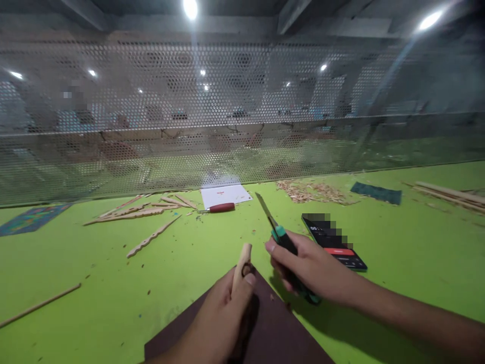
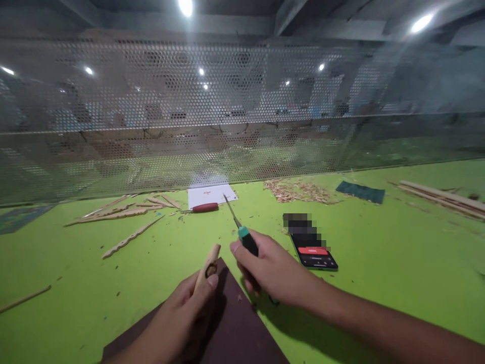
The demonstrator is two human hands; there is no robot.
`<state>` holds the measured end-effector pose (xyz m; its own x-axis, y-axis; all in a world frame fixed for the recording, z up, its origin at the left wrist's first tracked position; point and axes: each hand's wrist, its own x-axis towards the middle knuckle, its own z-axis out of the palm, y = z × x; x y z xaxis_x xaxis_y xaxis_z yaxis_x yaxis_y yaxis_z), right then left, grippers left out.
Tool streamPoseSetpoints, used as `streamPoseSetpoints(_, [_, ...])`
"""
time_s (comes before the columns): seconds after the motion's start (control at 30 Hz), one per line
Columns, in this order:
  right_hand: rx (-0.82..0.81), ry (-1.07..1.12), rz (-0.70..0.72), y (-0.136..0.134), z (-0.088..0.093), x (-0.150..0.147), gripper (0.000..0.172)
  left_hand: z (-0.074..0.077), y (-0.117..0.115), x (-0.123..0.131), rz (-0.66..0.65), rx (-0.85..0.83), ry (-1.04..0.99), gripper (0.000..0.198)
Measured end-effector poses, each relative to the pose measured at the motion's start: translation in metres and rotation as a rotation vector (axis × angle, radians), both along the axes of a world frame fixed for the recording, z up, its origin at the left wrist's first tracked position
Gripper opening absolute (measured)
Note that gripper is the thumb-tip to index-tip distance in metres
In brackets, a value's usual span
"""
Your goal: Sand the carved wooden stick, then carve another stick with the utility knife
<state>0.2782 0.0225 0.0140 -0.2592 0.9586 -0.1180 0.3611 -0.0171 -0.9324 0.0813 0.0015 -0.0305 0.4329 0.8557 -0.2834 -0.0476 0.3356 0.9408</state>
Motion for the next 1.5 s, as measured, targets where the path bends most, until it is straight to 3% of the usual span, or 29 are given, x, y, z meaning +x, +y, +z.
streamPoseSetpoints(0.17, [0.283,-0.402,0.033,-0.011,-0.001,0.012,0.038,-0.008,0.005,-0.003,-0.036,-0.187,-0.109,0.043])
streamPoseSetpoints(0.33, [0.409,-0.508,0.092,-0.012,-0.004,0.024,0.026,-0.007,0.01,-0.008,-0.254,-0.083,-0.091,0.018])
streamPoseSetpoints(0.53, [0.581,-0.555,0.181,-0.009,-0.021,0.031,0.03,0.001,0.008,-0.008,-0.204,-0.06,0.021,0.014])
streamPoseSetpoints(0.7, [0.642,-0.569,0.244,-0.008,-0.029,0.035,0.028,0.004,0.007,-0.007,-0.214,-0.024,0.034,0.036])
streamPoseSetpoints(1.0, [0.591,-0.641,0.467,-0.021,-0.022,0.027,0.026,0.001,0.007,-0.006,-0.215,0.163,0.133,0.061])
streamPoseSetpoints(1.13, [0.636,-0.699,0.429,-0.025,-0.027,0.025,0.032,0.003,0.008,-0.004,-0.152,0.3,0.076,0.064])
streamPoseSetpoints(1.33, [0.828,-0.761,0.282,-0.033,-0.034,0.019,0.044,0.0,0.005,0.001,-0.085,0.265,-0.059,0.059])
streamPoseSetpoints(1.5, [0.892,-0.776,0.204,-0.042,-0.042,0.009,0.043,0.003,0.003,0.003,-0.069,0.245,-0.072,0.052])
